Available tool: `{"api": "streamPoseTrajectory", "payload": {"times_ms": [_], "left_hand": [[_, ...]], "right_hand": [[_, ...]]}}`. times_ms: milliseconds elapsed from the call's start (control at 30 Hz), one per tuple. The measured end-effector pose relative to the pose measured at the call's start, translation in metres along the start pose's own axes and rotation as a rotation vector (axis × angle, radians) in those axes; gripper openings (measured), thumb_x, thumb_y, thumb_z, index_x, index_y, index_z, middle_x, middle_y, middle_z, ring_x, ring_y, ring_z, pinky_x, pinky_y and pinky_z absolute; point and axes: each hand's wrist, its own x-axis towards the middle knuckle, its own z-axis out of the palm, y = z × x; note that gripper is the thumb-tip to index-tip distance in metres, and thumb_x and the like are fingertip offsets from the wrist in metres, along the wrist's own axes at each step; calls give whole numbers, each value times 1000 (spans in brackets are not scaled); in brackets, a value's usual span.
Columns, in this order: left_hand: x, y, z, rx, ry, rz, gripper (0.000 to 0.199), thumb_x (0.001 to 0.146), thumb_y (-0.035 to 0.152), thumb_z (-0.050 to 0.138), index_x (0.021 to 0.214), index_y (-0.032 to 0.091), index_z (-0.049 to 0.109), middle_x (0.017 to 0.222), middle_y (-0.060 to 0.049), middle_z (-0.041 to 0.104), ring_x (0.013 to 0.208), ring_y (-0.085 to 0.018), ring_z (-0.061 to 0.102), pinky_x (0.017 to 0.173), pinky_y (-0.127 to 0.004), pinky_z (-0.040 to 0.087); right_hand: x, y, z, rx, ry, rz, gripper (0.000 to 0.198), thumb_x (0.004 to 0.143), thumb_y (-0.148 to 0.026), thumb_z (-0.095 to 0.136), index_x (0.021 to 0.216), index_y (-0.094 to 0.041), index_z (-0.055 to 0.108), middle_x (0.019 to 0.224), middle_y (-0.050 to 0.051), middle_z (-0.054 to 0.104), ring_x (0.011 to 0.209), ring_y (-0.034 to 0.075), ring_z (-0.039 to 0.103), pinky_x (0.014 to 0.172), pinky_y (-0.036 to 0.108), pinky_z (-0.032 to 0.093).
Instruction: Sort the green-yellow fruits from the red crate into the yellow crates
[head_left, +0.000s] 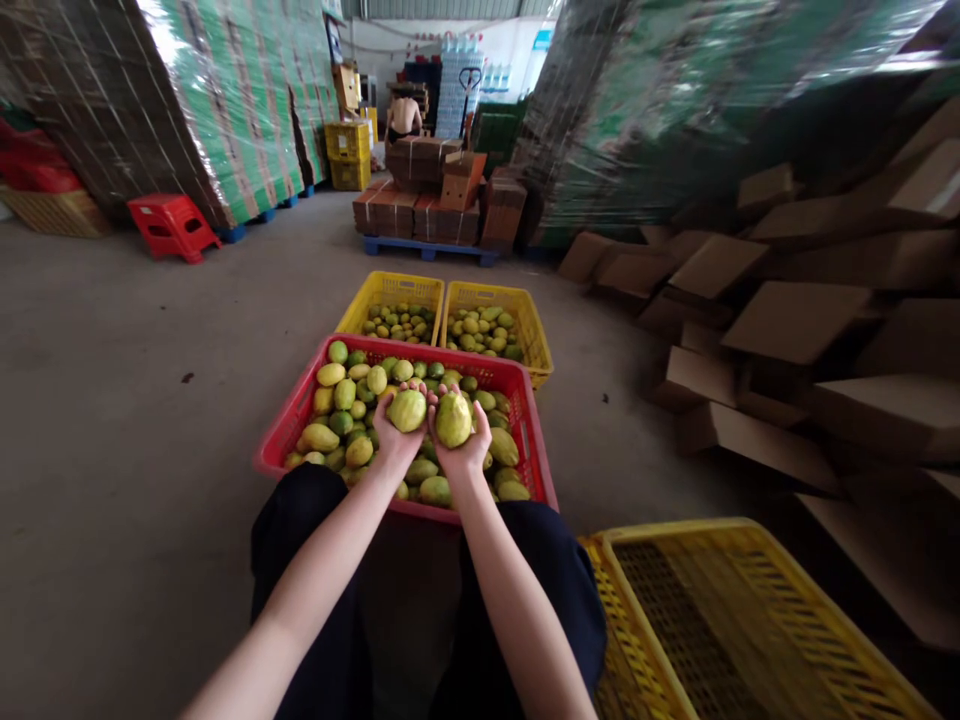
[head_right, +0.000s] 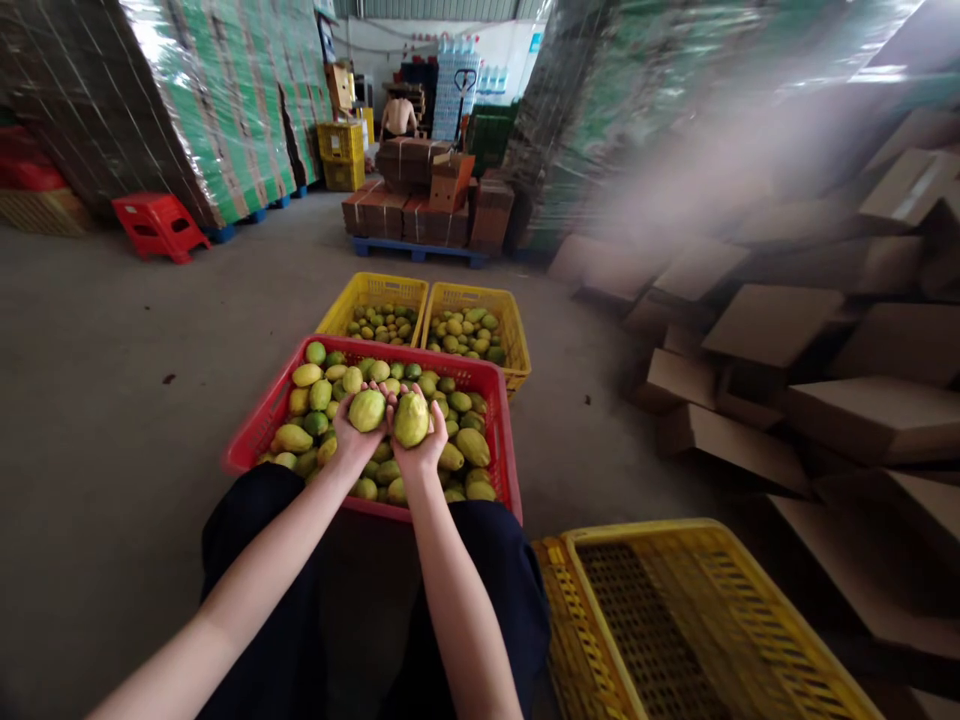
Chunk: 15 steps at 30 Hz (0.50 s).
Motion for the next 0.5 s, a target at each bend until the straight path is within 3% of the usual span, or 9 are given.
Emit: {"api": "streamPoseTrajectory", "payload": {"times_ms": [133, 300, 400, 500], "left_hand": [[-4, 18, -8, 63, 121, 23, 25, 85, 24, 41, 96, 18, 63, 88, -9, 71, 93, -23, 71, 84, -40, 58], [1, 40, -17, 288, 230, -8, 22, 83, 27, 44, 96, 20, 60, 95, -9, 68, 97, -23, 69, 81, -39, 60], [5, 38, -28, 443, 251, -66, 15, 84, 33, 47, 87, 21, 56, 94, -10, 66, 102, -25, 67, 82, -42, 59], [3, 25, -54, 671, 248, -177, 15, 80, 37, 55, 78, 23, 56, 84, -10, 65, 98, -29, 68, 80, -50, 58]], "right_hand": [[2, 1, -12, -71, 100, 99, 28, 81, -29, 53, 105, -18, 65, 87, 7, 75, 81, 23, 72, 76, 42, 61], [3, 3, -36, -257, 389, 237, 12, 79, -26, 54, 86, -19, 61, 68, 5, 69, 65, 22, 69, 56, 35, 59], [2, 0, -46, -306, 475, 254, 7, 78, -23, 54, 82, -18, 58, 59, 4, 65, 59, 23, 67, 52, 37, 58], [1, -11, -48, -332, 516, 215, 5, 77, -21, 55, 81, -20, 56, 57, 1, 63, 54, 21, 65, 52, 37, 58]]}}
